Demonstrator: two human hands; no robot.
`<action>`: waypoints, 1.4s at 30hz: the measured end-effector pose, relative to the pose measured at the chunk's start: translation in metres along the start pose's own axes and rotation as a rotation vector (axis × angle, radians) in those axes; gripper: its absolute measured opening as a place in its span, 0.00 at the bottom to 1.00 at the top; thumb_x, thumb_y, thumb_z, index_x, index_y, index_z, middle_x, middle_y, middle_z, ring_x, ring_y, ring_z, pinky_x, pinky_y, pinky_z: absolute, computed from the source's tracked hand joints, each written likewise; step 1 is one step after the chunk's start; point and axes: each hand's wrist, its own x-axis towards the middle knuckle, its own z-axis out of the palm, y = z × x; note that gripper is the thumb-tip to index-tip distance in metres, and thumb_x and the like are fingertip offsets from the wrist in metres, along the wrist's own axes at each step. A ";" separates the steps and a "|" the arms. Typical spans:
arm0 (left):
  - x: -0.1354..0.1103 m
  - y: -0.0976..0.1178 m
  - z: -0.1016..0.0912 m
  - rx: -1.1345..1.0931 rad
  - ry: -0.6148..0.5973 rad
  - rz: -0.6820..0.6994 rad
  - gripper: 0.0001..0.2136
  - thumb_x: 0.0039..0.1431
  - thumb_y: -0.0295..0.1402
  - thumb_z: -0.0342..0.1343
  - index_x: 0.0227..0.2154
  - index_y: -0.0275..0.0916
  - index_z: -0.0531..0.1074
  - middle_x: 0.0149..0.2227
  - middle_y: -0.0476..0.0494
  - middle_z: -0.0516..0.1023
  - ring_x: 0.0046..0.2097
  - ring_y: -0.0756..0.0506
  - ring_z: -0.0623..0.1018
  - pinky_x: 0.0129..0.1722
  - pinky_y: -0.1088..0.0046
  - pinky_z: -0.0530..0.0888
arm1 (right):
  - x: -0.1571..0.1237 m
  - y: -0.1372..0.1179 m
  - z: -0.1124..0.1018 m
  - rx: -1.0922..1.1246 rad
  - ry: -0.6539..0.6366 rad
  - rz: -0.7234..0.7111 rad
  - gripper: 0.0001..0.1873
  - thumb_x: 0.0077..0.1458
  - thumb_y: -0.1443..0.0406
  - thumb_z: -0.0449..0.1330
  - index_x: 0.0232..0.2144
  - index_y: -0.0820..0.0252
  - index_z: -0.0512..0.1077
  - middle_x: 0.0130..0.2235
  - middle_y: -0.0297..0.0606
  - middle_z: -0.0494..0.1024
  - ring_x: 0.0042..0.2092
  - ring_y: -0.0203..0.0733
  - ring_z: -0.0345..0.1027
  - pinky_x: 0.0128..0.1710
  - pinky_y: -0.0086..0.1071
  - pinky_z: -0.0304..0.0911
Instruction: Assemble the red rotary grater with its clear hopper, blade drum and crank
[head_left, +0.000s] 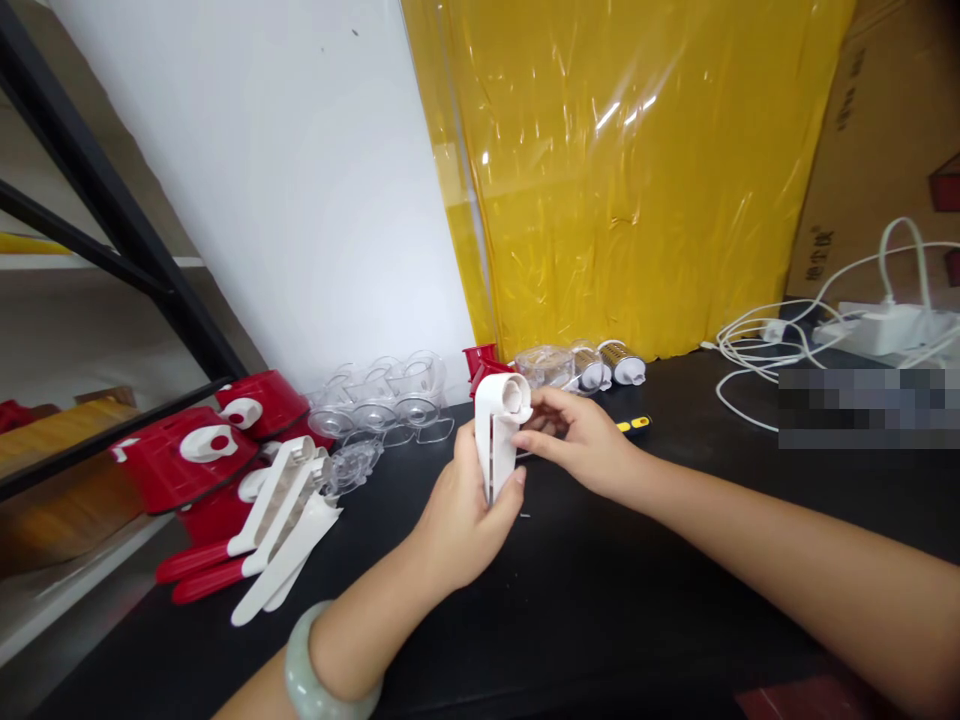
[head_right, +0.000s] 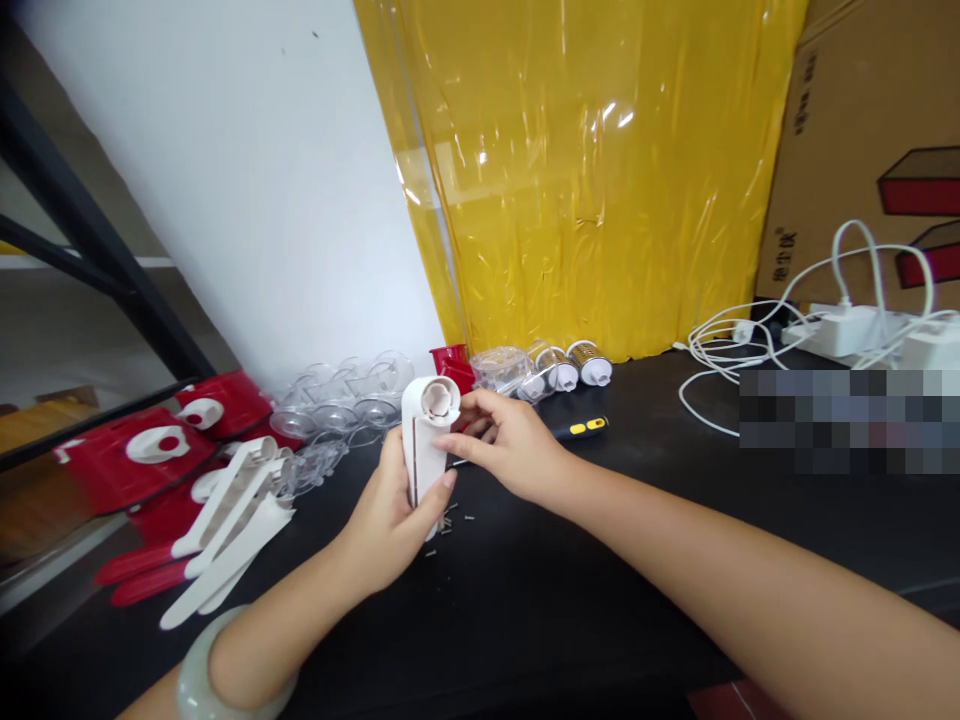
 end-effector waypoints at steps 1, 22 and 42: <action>0.000 -0.001 -0.001 -0.045 -0.020 -0.005 0.19 0.64 0.36 0.49 0.54 0.40 0.53 0.38 0.43 0.73 0.33 0.46 0.77 0.35 0.66 0.74 | 0.001 0.002 0.001 0.030 -0.024 0.024 0.17 0.50 0.54 0.65 0.36 0.59 0.71 0.35 0.37 0.77 0.36 0.38 0.72 0.37 0.34 0.69; 0.001 -0.001 -0.003 -0.500 -0.282 -0.061 0.20 0.67 0.38 0.47 0.57 0.43 0.47 0.32 0.51 0.69 0.24 0.52 0.75 0.23 0.76 0.72 | -0.003 -0.004 0.010 0.346 -0.139 0.229 0.17 0.44 0.56 0.68 0.30 0.62 0.71 0.32 0.37 0.78 0.34 0.40 0.73 0.39 0.38 0.69; 0.007 -0.011 -0.011 -0.374 -0.238 -0.027 0.24 0.67 0.39 0.47 0.64 0.45 0.52 0.37 0.46 0.77 0.29 0.50 0.79 0.35 0.69 0.78 | 0.002 -0.009 -0.007 0.202 0.040 0.038 0.19 0.45 0.62 0.68 0.38 0.56 0.66 0.36 0.34 0.74 0.37 0.38 0.70 0.39 0.34 0.67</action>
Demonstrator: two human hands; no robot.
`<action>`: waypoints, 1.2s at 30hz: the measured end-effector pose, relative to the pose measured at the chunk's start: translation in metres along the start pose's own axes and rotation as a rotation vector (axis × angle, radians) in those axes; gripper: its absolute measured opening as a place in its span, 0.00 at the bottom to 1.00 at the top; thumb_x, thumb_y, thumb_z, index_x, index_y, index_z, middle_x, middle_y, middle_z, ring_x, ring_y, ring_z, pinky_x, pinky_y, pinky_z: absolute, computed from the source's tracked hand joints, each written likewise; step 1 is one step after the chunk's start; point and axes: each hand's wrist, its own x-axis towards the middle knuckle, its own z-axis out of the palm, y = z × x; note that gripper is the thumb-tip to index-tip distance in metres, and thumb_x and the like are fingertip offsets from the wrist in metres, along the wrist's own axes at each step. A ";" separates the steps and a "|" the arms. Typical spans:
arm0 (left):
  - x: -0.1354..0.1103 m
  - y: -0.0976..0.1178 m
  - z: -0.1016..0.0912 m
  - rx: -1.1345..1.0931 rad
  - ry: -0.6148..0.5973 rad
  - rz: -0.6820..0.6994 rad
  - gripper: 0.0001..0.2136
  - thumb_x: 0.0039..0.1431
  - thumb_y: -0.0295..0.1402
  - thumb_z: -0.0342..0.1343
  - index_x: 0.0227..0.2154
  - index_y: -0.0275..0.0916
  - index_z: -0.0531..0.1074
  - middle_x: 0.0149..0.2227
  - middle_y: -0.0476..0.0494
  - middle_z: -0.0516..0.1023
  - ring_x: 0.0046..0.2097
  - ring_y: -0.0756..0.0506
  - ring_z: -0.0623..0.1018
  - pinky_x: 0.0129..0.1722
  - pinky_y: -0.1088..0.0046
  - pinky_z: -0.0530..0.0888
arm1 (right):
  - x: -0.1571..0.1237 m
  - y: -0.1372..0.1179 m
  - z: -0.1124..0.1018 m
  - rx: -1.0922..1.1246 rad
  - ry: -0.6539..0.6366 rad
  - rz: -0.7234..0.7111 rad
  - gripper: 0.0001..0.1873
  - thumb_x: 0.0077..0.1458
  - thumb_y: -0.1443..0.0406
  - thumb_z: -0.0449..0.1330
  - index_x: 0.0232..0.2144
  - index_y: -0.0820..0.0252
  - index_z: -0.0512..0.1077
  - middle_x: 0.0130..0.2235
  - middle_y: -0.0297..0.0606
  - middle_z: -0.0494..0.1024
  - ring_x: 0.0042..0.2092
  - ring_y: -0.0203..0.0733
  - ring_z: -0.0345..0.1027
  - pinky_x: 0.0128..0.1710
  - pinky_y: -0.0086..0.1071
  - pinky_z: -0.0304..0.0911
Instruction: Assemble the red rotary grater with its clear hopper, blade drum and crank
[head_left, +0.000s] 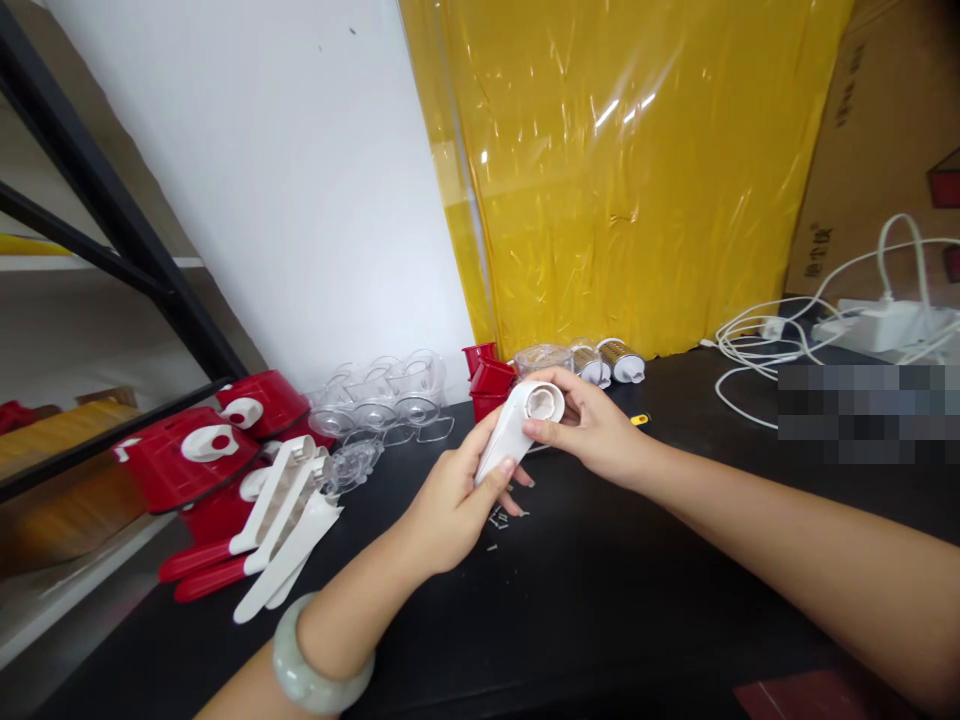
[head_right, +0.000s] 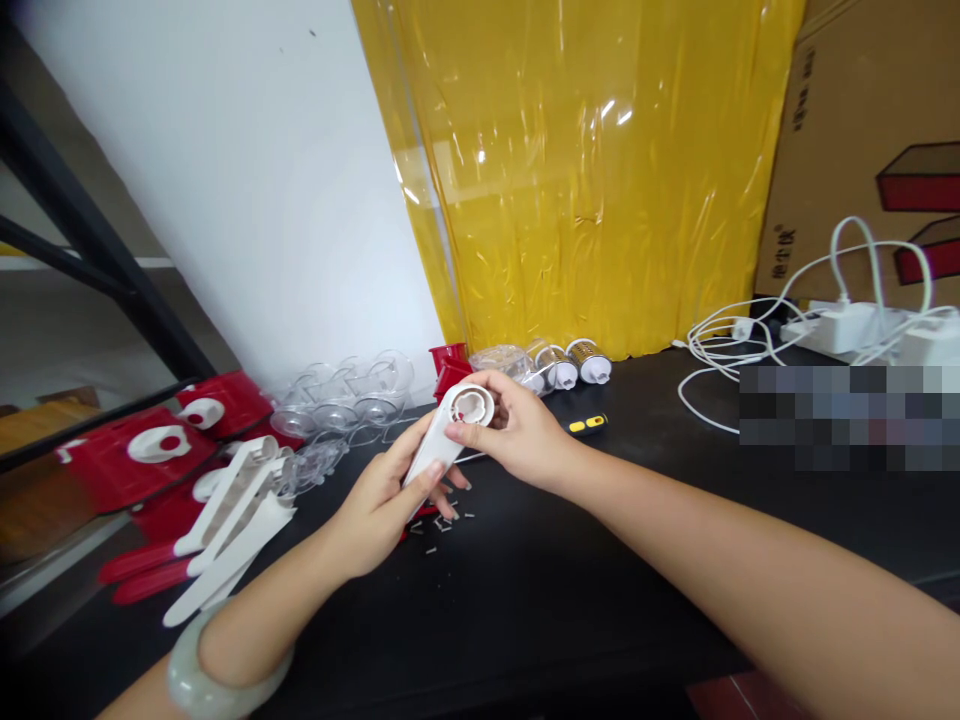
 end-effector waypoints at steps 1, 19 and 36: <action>0.000 0.001 0.000 0.009 0.004 -0.003 0.24 0.67 0.39 0.47 0.63 0.45 0.53 0.37 0.46 0.77 0.29 0.50 0.79 0.35 0.69 0.78 | 0.000 -0.001 0.000 0.002 0.001 0.000 0.18 0.46 0.62 0.67 0.38 0.56 0.66 0.35 0.33 0.74 0.37 0.38 0.70 0.38 0.34 0.67; 0.007 0.008 -0.013 0.274 0.057 -0.003 0.12 0.64 0.41 0.50 0.37 0.37 0.70 0.30 0.47 0.77 0.33 0.47 0.75 0.38 0.70 0.69 | 0.009 0.007 -0.013 -0.022 0.179 -0.157 0.20 0.47 0.56 0.67 0.39 0.55 0.67 0.39 0.35 0.73 0.42 0.40 0.69 0.45 0.38 0.66; 0.005 0.012 -0.009 0.626 0.092 0.097 0.12 0.65 0.40 0.47 0.28 0.40 0.66 0.24 0.52 0.73 0.32 0.47 0.73 0.56 0.58 0.61 | -0.005 0.005 0.007 -0.188 0.102 -0.200 0.28 0.41 0.66 0.70 0.42 0.53 0.60 0.38 0.33 0.69 0.39 0.40 0.67 0.41 0.36 0.65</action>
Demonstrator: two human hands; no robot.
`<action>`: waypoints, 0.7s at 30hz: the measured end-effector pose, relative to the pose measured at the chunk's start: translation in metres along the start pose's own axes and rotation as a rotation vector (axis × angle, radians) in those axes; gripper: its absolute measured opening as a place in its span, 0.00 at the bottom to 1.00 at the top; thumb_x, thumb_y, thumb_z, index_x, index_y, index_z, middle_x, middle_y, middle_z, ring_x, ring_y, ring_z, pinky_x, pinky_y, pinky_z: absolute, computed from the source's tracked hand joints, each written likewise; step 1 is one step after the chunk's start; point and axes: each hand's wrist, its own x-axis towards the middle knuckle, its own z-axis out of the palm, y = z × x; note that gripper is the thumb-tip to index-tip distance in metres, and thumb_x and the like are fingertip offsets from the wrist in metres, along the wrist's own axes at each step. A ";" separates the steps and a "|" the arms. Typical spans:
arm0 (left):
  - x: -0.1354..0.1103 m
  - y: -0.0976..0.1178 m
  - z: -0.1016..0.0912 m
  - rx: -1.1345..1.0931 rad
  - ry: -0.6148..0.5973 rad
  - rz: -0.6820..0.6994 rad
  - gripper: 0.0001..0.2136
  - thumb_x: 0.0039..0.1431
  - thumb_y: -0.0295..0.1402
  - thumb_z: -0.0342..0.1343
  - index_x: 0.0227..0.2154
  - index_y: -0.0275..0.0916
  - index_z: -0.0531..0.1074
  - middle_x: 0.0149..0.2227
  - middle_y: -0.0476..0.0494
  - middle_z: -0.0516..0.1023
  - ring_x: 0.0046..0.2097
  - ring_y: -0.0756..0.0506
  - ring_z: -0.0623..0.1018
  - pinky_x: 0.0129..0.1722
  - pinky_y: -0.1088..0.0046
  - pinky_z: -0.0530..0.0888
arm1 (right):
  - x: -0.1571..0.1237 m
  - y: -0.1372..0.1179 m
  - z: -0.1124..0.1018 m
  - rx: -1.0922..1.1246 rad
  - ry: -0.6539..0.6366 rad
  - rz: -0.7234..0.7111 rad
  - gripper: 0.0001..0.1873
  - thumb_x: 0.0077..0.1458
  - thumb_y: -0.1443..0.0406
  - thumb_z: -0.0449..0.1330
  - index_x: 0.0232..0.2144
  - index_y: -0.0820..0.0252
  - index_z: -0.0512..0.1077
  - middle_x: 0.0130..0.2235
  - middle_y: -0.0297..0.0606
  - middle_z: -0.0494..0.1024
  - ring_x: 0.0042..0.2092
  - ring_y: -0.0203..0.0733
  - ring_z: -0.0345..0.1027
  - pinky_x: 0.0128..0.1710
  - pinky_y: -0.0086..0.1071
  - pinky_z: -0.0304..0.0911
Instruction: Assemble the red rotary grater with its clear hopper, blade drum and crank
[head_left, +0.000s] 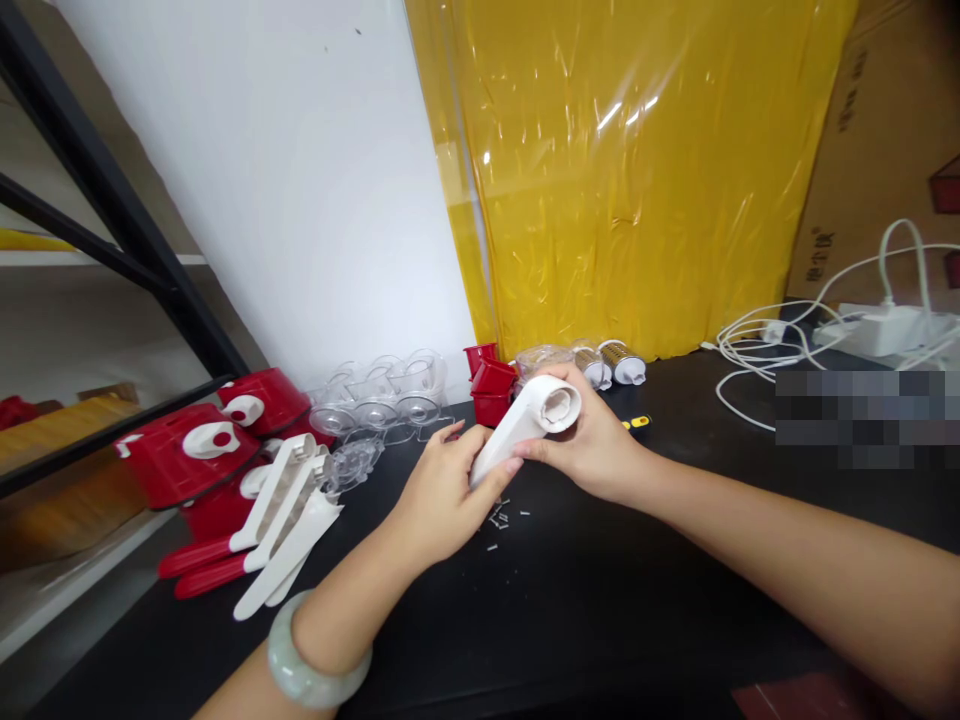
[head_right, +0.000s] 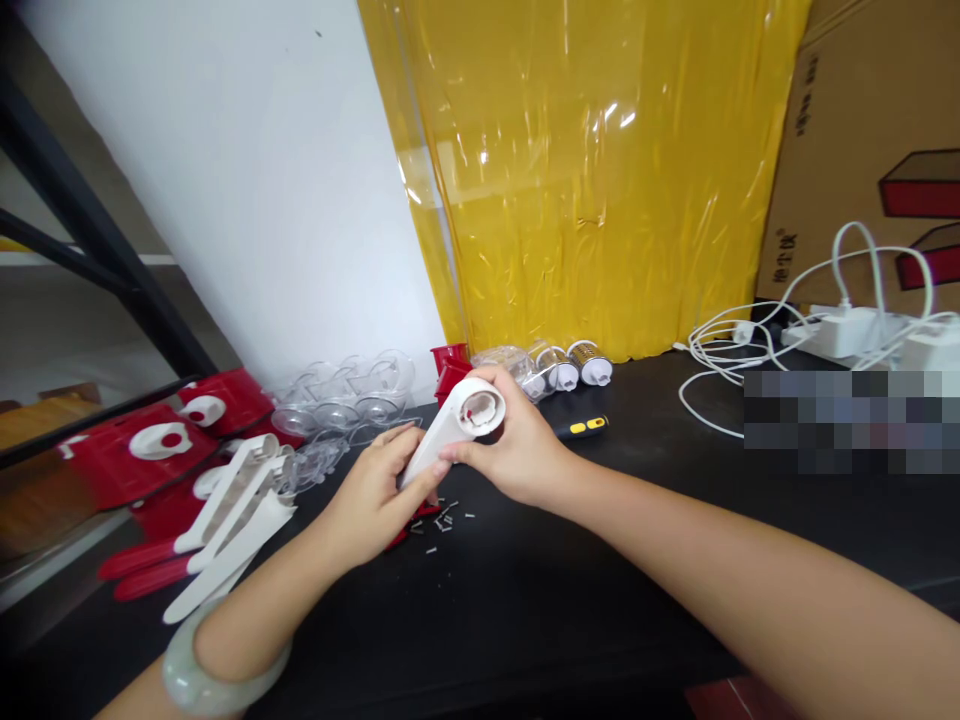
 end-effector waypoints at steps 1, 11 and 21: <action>0.000 0.000 0.000 0.008 -0.021 0.005 0.13 0.65 0.40 0.47 0.28 0.40 0.66 0.24 0.52 0.73 0.32 0.47 0.73 0.56 0.58 0.61 | -0.001 -0.002 0.000 -0.009 -0.002 -0.007 0.27 0.41 0.66 0.70 0.41 0.53 0.60 0.38 0.33 0.69 0.39 0.40 0.67 0.41 0.36 0.64; 0.002 0.003 -0.002 -0.101 -0.086 -0.048 0.15 0.67 0.42 0.43 0.28 0.40 0.66 0.24 0.50 0.76 0.31 0.47 0.75 0.45 0.66 0.67 | -0.001 0.002 0.003 -0.006 0.003 0.014 0.27 0.43 0.64 0.69 0.43 0.52 0.60 0.39 0.35 0.71 0.41 0.42 0.68 0.42 0.37 0.66; -0.006 0.003 0.000 -0.235 -0.072 -0.102 0.13 0.64 0.43 0.49 0.45 0.40 0.61 0.29 0.49 0.74 0.27 0.48 0.74 0.28 0.73 0.67 | 0.003 -0.003 -0.001 -0.120 -0.114 -0.042 0.29 0.53 0.59 0.63 0.55 0.54 0.61 0.54 0.43 0.70 0.57 0.49 0.63 0.56 0.45 0.60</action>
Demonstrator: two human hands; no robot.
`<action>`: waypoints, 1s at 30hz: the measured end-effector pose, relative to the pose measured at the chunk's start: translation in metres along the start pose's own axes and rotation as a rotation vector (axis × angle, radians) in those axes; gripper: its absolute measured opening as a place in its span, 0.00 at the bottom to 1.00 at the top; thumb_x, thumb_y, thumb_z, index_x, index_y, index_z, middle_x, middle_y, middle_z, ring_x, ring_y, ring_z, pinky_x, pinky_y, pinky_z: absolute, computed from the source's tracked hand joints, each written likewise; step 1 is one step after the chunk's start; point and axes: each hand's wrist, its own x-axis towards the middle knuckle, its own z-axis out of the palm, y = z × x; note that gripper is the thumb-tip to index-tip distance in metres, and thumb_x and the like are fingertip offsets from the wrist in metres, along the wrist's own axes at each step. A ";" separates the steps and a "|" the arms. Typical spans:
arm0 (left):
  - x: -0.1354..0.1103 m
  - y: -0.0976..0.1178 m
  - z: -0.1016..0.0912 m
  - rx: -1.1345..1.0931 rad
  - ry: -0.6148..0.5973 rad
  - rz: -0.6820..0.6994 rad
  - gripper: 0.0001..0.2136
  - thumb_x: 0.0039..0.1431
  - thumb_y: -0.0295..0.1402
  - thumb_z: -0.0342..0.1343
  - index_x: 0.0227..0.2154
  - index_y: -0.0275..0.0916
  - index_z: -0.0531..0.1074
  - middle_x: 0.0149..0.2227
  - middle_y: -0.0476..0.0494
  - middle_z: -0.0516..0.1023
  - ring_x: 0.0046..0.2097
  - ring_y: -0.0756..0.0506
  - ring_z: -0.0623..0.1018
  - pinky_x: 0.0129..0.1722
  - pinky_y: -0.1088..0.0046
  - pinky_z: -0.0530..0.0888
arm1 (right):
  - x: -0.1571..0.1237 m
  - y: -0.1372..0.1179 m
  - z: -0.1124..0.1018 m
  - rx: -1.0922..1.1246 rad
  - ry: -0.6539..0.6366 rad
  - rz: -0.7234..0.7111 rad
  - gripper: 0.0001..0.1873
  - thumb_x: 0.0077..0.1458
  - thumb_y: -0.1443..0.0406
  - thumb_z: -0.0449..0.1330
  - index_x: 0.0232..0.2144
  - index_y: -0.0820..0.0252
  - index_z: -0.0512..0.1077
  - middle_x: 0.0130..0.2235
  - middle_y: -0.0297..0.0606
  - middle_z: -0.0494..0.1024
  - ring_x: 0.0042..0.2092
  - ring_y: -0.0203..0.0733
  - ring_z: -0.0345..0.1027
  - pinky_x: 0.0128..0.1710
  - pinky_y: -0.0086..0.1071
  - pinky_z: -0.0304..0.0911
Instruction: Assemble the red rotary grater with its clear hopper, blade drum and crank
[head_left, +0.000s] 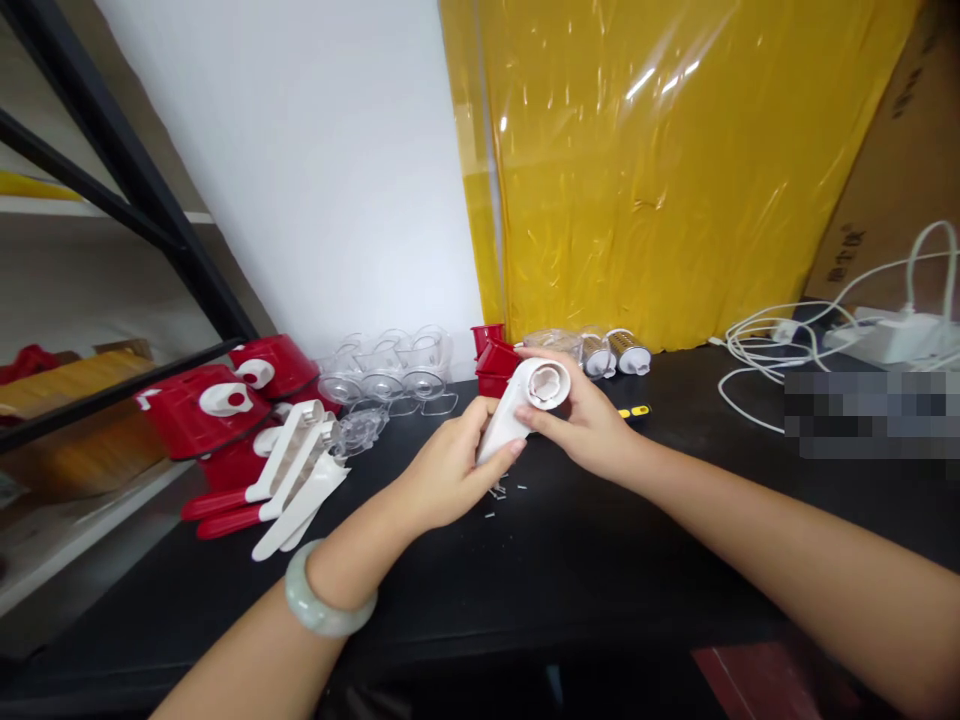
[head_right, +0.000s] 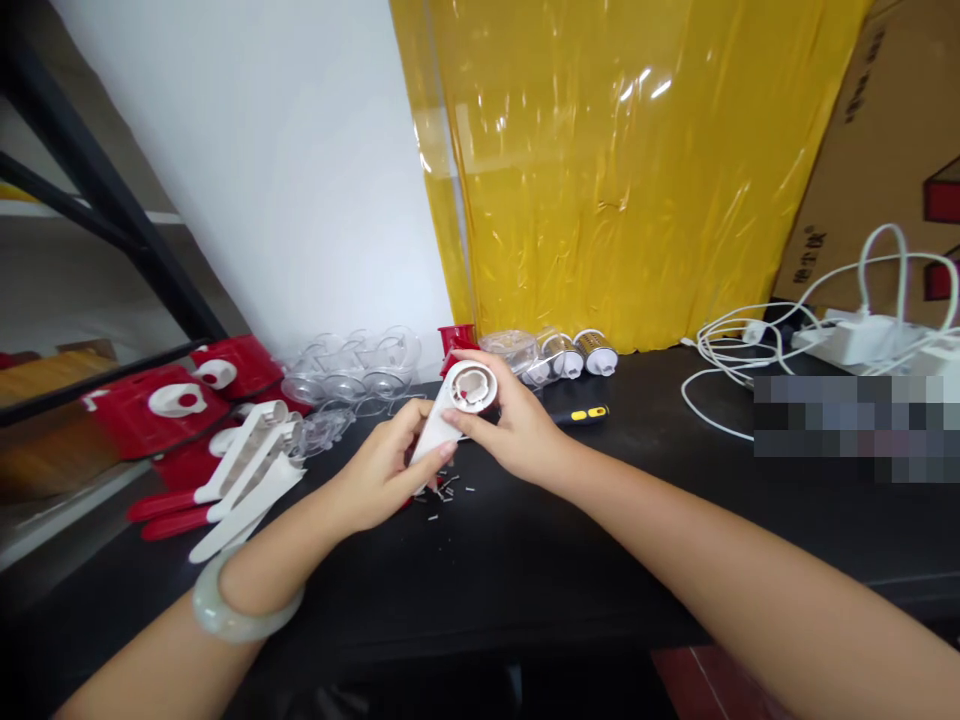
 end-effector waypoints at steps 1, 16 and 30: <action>0.000 0.000 -0.002 -0.012 0.000 -0.007 0.12 0.64 0.43 0.48 0.43 0.40 0.60 0.28 0.50 0.74 0.26 0.49 0.74 0.27 0.74 0.67 | 0.002 -0.003 -0.001 -0.028 -0.022 0.009 0.30 0.54 0.59 0.62 0.57 0.54 0.60 0.55 0.44 0.69 0.58 0.49 0.62 0.56 0.46 0.60; 0.008 -0.026 -0.060 0.367 -0.054 -0.097 0.11 0.55 0.37 0.54 0.40 0.39 0.67 0.30 0.46 0.74 0.29 0.46 0.73 0.28 0.72 0.64 | -0.007 0.064 -0.112 -0.986 -0.536 0.132 0.16 0.56 0.58 0.58 0.42 0.60 0.75 0.42 0.49 0.77 0.44 0.55 0.72 0.44 0.47 0.66; -0.007 -0.066 -0.036 0.141 0.071 -0.186 0.04 0.58 0.34 0.50 0.34 0.39 0.65 0.27 0.51 0.74 0.29 0.48 0.74 0.33 0.73 0.68 | -0.019 0.092 -0.127 -0.778 -0.567 0.194 0.11 0.59 0.60 0.54 0.40 0.57 0.71 0.42 0.45 0.74 0.45 0.48 0.69 0.47 0.43 0.65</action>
